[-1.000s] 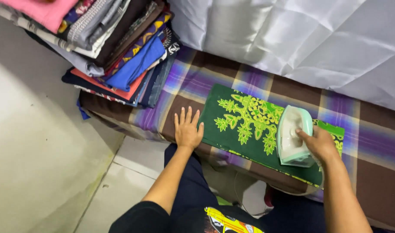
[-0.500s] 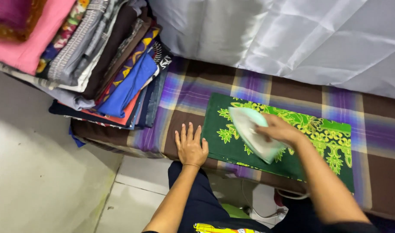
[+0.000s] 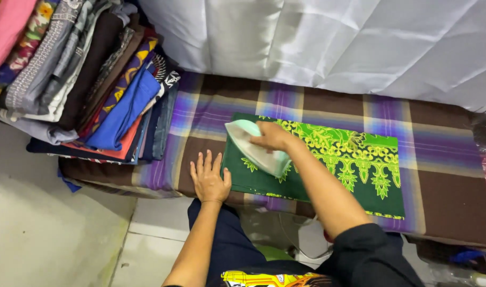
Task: The person irons a green patterned fabric on a striped ironing board using a white electric iron. They smooth the fabric with their hands, move the iron back and forth across the surface, and flip the fabric over to iron the other side.
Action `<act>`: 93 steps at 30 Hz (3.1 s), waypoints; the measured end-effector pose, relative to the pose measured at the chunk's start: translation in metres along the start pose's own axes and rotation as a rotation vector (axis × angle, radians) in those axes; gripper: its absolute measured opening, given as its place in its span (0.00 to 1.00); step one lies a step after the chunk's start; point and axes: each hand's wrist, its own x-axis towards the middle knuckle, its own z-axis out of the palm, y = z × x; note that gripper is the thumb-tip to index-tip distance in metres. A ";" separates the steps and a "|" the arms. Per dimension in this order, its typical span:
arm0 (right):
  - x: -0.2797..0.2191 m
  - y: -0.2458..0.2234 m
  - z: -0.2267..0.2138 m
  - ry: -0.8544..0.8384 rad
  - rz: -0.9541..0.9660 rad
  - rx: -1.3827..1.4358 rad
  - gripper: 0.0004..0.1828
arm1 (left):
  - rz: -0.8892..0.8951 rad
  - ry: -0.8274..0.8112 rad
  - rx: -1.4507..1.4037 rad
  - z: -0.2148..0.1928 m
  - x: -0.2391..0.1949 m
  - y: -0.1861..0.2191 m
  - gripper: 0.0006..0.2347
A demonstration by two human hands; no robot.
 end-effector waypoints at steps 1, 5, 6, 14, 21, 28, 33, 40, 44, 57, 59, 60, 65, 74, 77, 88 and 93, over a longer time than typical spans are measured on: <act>-0.020 0.008 -0.010 -0.004 0.002 0.002 0.23 | -0.002 -0.005 0.001 0.000 0.000 0.000 0.21; -0.119 0.027 -0.054 0.079 0.190 0.012 0.28 | -0.003 -0.003 0.003 0.002 -0.002 -0.001 0.21; -0.149 0.028 -0.066 0.157 0.262 0.047 0.30 | 0.000 0.001 -0.001 0.003 -0.002 -0.002 0.21; -0.276 0.227 -0.102 0.381 0.732 0.230 0.17 | 0.017 0.004 -0.068 -0.008 0.000 0.004 0.20; -0.274 0.198 -0.101 0.474 0.790 0.149 0.29 | 0.013 0.017 -0.063 -0.008 0.000 0.004 0.20; -0.199 0.097 -0.060 0.235 0.320 0.094 0.26 | -0.021 -0.009 0.003 0.003 -0.003 0.000 0.20; -0.142 0.003 -0.024 0.002 0.034 -0.191 0.32 | 0.019 -0.006 0.035 0.008 -0.006 -0.006 0.19; -0.070 0.007 0.034 0.085 -0.010 -0.441 0.27 | 0.046 -0.002 0.052 0.007 -0.005 -0.009 0.19; -0.078 0.031 0.033 0.112 -0.003 -0.451 0.26 | 0.015 -0.011 0.054 0.012 -0.007 -0.010 0.19; -0.260 0.199 -0.096 0.160 0.710 -0.388 0.27 | 0.018 0.000 -0.046 -0.003 -0.002 -0.001 0.20; -0.278 0.218 -0.102 0.215 0.745 -0.417 0.27 | 0.015 -0.004 -0.045 -0.003 -0.002 0.000 0.21; -0.286 0.227 -0.105 0.273 0.778 -0.444 0.28 | 0.013 -0.005 -0.043 -0.003 -0.002 0.000 0.21; -0.286 0.178 -0.098 0.405 0.789 -0.425 0.33 | 0.016 0.014 -0.051 -0.006 -0.001 0.001 0.20; -0.196 0.095 -0.078 0.398 0.457 -0.376 0.35 | -0.005 0.020 -0.015 0.002 -0.003 -0.001 0.20; -0.153 0.059 -0.068 0.408 0.343 -0.338 0.37 | -0.024 0.029 0.039 0.007 -0.005 -0.003 0.20; -0.042 -0.014 -0.041 0.400 0.142 -0.389 0.39 | -0.014 0.013 0.041 0.001 -0.003 -0.001 0.20; -0.048 -0.001 -0.042 0.396 0.195 -0.455 0.38 | -0.020 -0.010 0.045 0.000 -0.003 0.000 0.20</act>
